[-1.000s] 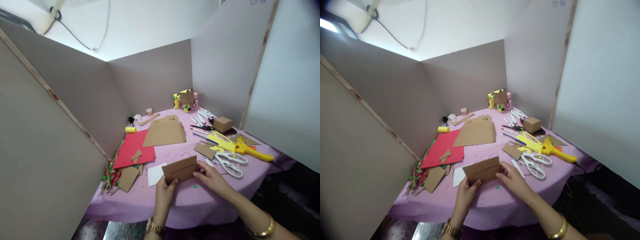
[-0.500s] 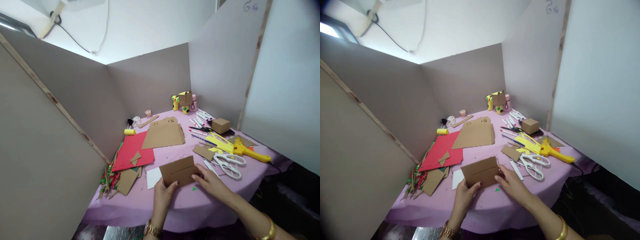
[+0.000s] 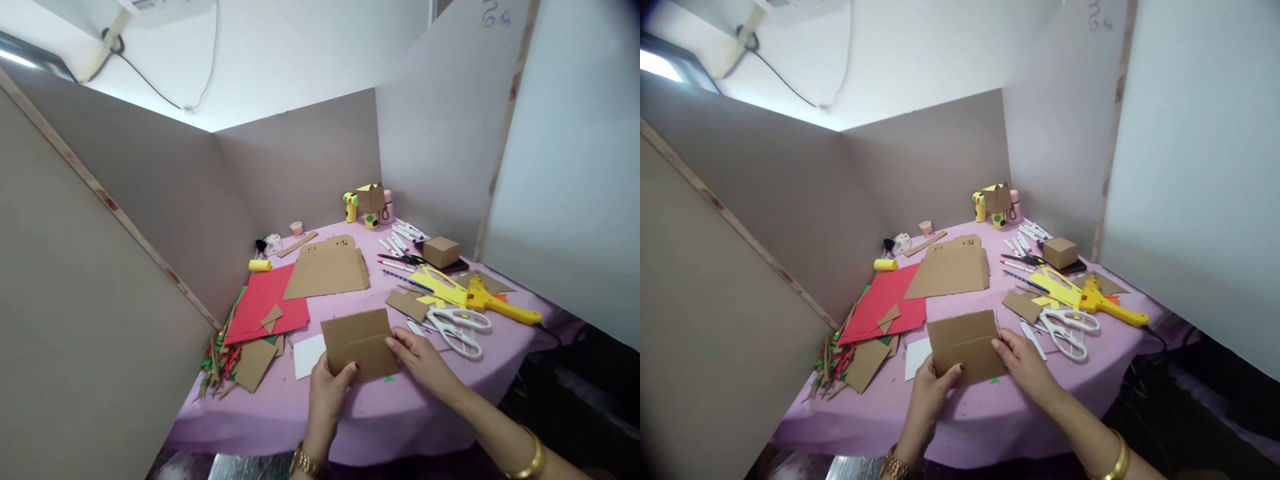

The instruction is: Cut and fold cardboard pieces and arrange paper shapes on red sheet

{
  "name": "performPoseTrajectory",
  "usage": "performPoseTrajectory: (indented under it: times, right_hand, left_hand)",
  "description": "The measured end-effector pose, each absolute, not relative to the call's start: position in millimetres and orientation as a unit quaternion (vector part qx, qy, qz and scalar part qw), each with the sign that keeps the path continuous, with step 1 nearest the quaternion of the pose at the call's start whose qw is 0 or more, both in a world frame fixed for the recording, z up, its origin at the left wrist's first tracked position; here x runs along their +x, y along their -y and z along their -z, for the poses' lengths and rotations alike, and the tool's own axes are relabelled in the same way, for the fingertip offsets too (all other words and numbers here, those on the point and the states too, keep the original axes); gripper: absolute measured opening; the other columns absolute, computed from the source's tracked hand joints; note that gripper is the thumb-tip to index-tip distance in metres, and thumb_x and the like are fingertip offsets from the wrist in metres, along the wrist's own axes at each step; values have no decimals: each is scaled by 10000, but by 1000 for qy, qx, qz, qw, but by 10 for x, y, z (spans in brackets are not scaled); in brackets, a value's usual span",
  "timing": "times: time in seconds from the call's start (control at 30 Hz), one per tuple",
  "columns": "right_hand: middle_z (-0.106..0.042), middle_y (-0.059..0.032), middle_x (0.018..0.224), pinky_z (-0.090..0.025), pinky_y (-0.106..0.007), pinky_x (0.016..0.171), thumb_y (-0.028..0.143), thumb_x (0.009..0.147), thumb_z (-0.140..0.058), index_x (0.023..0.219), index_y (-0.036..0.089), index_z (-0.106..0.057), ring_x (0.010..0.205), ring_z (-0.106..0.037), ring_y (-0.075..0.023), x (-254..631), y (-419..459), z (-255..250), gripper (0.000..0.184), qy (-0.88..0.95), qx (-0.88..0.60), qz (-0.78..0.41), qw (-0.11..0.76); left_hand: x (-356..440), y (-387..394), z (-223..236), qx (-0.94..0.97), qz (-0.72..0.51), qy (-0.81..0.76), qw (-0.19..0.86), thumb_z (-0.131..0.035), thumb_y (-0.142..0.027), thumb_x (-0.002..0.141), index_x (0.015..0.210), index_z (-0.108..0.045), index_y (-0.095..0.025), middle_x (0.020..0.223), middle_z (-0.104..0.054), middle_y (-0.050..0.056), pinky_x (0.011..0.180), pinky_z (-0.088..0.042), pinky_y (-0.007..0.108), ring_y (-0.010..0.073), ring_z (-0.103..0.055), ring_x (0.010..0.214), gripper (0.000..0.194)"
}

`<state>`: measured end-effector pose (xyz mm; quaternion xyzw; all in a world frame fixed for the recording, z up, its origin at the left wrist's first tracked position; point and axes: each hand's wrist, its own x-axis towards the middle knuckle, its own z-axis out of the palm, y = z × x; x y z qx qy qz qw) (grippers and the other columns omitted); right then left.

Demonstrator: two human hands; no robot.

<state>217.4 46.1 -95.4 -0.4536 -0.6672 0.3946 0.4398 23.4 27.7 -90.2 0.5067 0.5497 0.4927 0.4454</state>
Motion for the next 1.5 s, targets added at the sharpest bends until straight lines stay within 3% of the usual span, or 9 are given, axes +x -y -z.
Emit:
performPoseTrajectory:
  times: [0.27, 0.47, 0.6, 0.77, 1.07, 1.2, 1.3, 1.4, 1.5]
  right_hand:
    - [-658, -41, 886, -460, -309, 746, 307, 860, -444, 928, 197, -569, 851, -601, -214, 2192, -414, 968, 179, 675, -403, -437, 439]
    - [-643, -35, 782, -439, -317, 684, 309, 847, -453, 837, 203, -570, 774, -589, -229, 2206, -337, 944, 159, 696, -452, -364, 423]
    - [-616, -33, 794, -426, -307, 685, 318, 855, -458, 827, 195, -560, 783, -569, -212, 2198, -347, 936, 163, 684, -435, -385, 442]
    - [-509, 45, 636, -352, -226, 477, 432, 814, -525, 835, 194, -541, 492, -458, -106, 2131, -327, 958, 240, 543, -406, -541, 497]
    - [-523, 38, 616, -322, -210, 441, 482, 765, -582, 827, 189, -538, 457, -436, -88, 1954, -117, 959, 303, 475, -407, -581, 521]
    - [-554, 10, 689, -388, -233, 481, 492, 812, -504, 863, 202, -531, 522, -476, -120, 2064, -180, 952, 295, 537, -413, -524, 515]
    - [-565, -3, 701, -437, -268, 578, 451, 843, -465, 815, 209, -533, 635, -526, -168, 2177, -252, 967, 253, 622, -444, -424, 486]
    - [-634, -38, 823, -461, -312, 708, 390, 858, -448, 902, 214, -560, 768, -574, -212, 2237, -292, 1012, 213, 683, -439, -384, 439]
    - [-656, -67, 966, -466, -334, 778, 357, 878, -417, 1042, 212, -544, 852, -596, -224, 2237, -301, 1047, 253, 687, -423, -401, 434]
  left_hand:
    - [234, -211, 899, 521, -491, -580, 389, -693, -256, 618, 939, -627, -130, 953, -699, 130, 778, -474, 372, 275, -630, 875, 351]
    - [179, -196, 947, 519, -501, -583, 373, -725, -271, 577, 854, -664, -142, 901, -708, 128, 778, -457, 391, 293, -628, 850, 312]
    - [172, -223, 930, 502, -520, -553, 414, -744, -268, 561, 869, -643, -146, 921, -706, 121, 781, -466, 362, 266, -631, 864, 347]
    - [259, -151, 905, 431, -570, -511, 478, -659, -377, 687, 998, -522, -171, 943, -697, 109, 672, -486, 282, 173, -649, 764, 397]
    - [654, 91, 1048, 271, -602, -463, 591, -721, -409, 628, 872, -615, -148, 890, -696, 89, 593, -461, 222, 154, -638, 729, 373]
    - [553, 37, 1077, 309, -625, -501, 514, -708, -426, 625, 1129, -513, -179, 1112, -620, 133, 762, -486, 281, 210, -613, 964, 593]
    - [433, 3, 1048, 375, -652, -545, 370, -631, -373, 715, 1332, -275, -227, 1381, -389, 149, 996, -351, 341, 216, -408, 1244, 726]
    - [373, -10, 1000, 471, -602, -546, 343, -592, -307, 747, 1329, -294, -201, 1440, -301, 143, 1065, -255, 368, 228, -278, 1322, 662]
    - [378, -30, 986, 505, -577, -522, 372, -571, -275, 750, 1293, -339, -175, 1398, -358, 163, 1005, -353, 370, 249, -362, 1271, 599]
